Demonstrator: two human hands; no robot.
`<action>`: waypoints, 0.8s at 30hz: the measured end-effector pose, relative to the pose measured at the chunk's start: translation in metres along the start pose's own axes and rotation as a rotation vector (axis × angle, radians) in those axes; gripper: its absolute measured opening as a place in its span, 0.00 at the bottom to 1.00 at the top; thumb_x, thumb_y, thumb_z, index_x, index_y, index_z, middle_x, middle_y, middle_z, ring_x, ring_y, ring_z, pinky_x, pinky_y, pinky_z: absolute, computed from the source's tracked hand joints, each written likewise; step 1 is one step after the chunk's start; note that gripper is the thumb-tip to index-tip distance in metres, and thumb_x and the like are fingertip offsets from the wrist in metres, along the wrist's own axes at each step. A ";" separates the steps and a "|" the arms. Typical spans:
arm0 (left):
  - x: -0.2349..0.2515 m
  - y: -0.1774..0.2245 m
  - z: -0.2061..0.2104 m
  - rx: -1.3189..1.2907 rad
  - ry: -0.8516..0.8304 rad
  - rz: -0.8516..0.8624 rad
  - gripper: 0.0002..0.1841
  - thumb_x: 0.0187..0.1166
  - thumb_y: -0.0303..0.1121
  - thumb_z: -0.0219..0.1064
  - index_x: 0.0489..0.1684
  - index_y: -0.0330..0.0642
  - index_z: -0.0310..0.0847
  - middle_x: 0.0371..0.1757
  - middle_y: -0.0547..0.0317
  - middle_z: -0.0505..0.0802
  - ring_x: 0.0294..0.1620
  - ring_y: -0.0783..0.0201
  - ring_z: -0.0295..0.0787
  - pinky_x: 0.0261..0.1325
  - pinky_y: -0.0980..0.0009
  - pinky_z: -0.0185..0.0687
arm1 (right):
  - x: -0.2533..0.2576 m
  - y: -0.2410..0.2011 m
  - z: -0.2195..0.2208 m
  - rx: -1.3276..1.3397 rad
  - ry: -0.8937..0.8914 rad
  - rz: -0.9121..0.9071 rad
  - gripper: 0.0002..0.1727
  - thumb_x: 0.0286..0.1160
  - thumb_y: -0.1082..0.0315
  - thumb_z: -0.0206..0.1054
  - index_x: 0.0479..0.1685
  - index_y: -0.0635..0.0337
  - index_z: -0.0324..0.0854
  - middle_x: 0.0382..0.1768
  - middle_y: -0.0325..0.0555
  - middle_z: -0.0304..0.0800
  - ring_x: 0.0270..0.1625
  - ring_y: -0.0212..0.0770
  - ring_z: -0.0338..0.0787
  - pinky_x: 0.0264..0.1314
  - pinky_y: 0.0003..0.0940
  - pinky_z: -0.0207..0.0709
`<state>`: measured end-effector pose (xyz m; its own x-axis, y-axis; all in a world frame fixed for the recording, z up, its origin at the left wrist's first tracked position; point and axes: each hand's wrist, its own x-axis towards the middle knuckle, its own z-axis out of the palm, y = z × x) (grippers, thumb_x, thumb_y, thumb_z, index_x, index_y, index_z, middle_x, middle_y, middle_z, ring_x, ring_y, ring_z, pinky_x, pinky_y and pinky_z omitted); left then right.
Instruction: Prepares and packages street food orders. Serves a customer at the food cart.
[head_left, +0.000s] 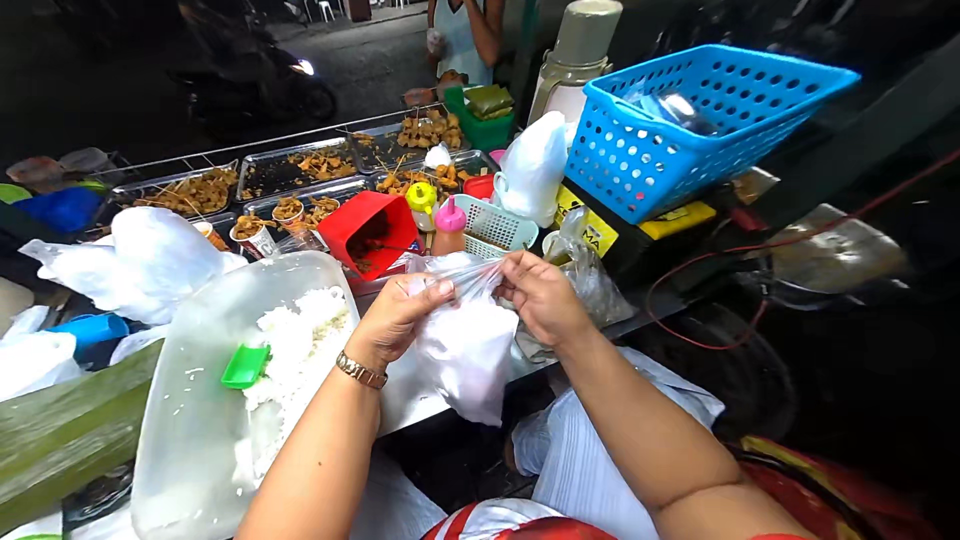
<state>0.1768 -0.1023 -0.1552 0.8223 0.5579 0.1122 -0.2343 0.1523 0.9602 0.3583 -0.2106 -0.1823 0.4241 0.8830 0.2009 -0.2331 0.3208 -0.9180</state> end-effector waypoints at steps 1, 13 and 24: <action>-0.001 0.002 -0.001 -0.034 -0.007 -0.001 0.06 0.72 0.31 0.73 0.25 0.52 0.89 0.25 0.66 0.93 0.26 0.77 0.88 0.33 0.80 0.86 | 0.000 -0.005 0.000 0.172 0.012 0.064 0.17 0.93 0.70 0.44 0.44 0.57 0.81 0.36 0.38 0.94 0.40 0.31 0.93 0.54 0.30 0.88; 0.010 -0.001 -0.006 0.490 0.182 -0.167 0.26 0.87 0.28 0.49 0.86 0.47 0.69 0.69 0.57 0.87 0.52 0.71 0.86 0.51 0.70 0.83 | 0.039 0.003 -0.013 -0.357 0.054 -0.089 0.07 0.72 0.80 0.68 0.43 0.61 0.82 0.34 0.39 0.86 0.23 0.27 0.82 0.26 0.23 0.83; 0.030 -0.027 -0.026 1.056 0.334 -0.568 0.19 0.89 0.38 0.60 0.58 0.28 0.86 0.57 0.31 0.89 0.63 0.39 0.85 0.69 0.40 0.73 | 0.050 0.095 -0.024 -0.482 0.082 0.517 0.17 0.85 0.75 0.61 0.69 0.71 0.75 0.58 0.60 0.84 0.43 0.42 0.90 0.44 0.36 0.86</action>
<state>0.1945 -0.0688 -0.1848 0.4624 0.8315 -0.3078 0.7696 -0.2039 0.6051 0.3789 -0.1440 -0.2678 0.4323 0.8466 -0.3105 -0.0175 -0.3364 -0.9416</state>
